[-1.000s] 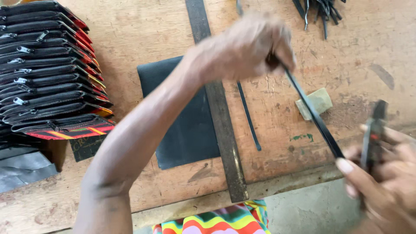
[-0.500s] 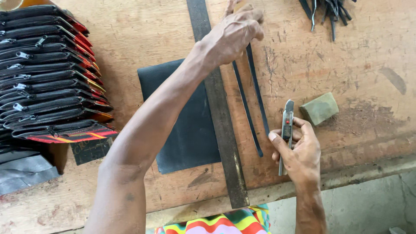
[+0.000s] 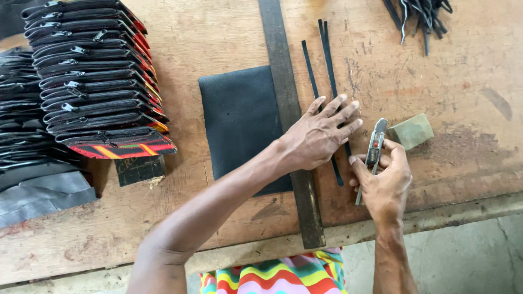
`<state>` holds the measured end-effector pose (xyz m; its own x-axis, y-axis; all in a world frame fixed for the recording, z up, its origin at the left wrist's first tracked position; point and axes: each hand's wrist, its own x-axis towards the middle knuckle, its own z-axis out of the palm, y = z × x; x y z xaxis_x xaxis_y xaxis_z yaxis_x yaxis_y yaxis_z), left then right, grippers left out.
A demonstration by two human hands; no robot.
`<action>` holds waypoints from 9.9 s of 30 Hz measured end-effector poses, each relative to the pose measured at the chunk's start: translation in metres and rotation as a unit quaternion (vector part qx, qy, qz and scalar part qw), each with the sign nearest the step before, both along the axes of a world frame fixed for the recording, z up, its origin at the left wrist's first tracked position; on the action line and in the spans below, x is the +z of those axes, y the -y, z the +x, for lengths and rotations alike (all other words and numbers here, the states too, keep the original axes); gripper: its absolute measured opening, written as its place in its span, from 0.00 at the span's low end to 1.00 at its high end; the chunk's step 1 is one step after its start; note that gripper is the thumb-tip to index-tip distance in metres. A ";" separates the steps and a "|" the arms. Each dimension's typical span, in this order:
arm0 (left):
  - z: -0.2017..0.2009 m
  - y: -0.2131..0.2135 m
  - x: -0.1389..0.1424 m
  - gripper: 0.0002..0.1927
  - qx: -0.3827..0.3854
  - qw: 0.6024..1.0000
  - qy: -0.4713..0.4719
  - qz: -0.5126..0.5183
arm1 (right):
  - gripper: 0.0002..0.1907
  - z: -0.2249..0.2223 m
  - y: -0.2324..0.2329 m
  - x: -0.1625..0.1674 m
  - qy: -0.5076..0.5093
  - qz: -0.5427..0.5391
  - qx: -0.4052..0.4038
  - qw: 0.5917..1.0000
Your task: The person uses a utility knife and a metal ruler to cut a black leather sheet into narrow strips on a wooden workbench. The person repeatedly aligns the ruler, cuts along its edge, and sets the strips aside. A stack of finished zippered pouches is visible nearby.
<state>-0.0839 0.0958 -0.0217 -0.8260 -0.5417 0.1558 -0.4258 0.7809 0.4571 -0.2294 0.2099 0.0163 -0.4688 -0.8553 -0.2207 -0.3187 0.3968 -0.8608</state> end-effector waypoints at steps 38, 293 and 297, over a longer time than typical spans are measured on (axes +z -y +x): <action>0.113 -0.013 0.016 0.37 0.236 0.961 0.060 0.134 | 0.37 0.070 -0.098 0.033 -0.162 0.125 0.175 0.963; 0.110 0.095 0.023 0.67 0.109 0.935 0.285 0.178 | 0.16 0.126 0.276 0.034 -0.259 0.230 0.438 0.829; 0.107 0.095 0.017 0.61 0.103 0.937 0.286 0.170 | 0.20 0.122 0.249 0.040 -0.254 0.298 0.429 0.814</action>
